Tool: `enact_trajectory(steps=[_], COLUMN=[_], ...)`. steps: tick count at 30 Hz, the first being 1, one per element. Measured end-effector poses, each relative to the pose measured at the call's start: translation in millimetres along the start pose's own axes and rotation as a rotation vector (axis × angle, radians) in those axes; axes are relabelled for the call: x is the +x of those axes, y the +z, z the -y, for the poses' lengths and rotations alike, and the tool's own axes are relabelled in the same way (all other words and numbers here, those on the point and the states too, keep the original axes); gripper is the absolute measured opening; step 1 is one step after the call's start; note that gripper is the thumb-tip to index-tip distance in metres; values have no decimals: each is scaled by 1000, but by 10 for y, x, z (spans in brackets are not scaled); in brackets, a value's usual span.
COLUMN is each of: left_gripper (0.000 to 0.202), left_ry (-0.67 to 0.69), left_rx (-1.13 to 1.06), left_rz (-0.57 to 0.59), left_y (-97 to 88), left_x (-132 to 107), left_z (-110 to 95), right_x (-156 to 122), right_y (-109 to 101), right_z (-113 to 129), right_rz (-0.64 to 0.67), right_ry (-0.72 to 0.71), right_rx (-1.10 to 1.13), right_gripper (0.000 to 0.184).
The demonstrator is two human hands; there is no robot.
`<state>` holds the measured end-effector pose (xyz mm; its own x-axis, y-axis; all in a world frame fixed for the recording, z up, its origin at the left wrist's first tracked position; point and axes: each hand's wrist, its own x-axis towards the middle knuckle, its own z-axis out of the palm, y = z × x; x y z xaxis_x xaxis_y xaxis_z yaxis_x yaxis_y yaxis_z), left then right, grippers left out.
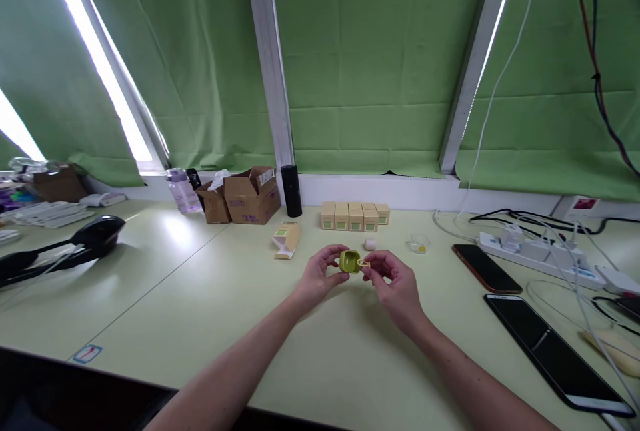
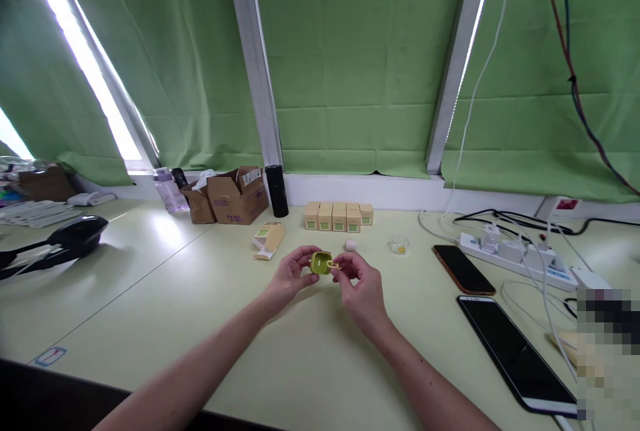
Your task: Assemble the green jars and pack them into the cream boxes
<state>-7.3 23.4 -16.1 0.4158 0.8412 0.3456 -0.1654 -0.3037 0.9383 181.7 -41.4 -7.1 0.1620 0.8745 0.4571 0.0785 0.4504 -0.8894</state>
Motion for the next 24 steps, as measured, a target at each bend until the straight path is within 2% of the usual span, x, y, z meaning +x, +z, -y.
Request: enact_trajectory(steps=[4,11,19,24], left_gripper=[52,51,51,52], left_ry=[4,22,75,103], left_rx=[-1,-23,95,134], left_rz=[10,37,10,9], left_y=[19,50,63,61], left_x=[-8,-23,-41,-38], left_z=[-36,-83,-57,-24], right_x=[-28,-20,26,28], right_y=[-18,-26,-77,-77], right_z=[13,-39,-66,-82], right_rz=[3,-14,-39,-30], right_ry=[-139,-262,-646,-709], right_rx=[-155,-265,-673,-769], right_gripper=[13,15,17,15])
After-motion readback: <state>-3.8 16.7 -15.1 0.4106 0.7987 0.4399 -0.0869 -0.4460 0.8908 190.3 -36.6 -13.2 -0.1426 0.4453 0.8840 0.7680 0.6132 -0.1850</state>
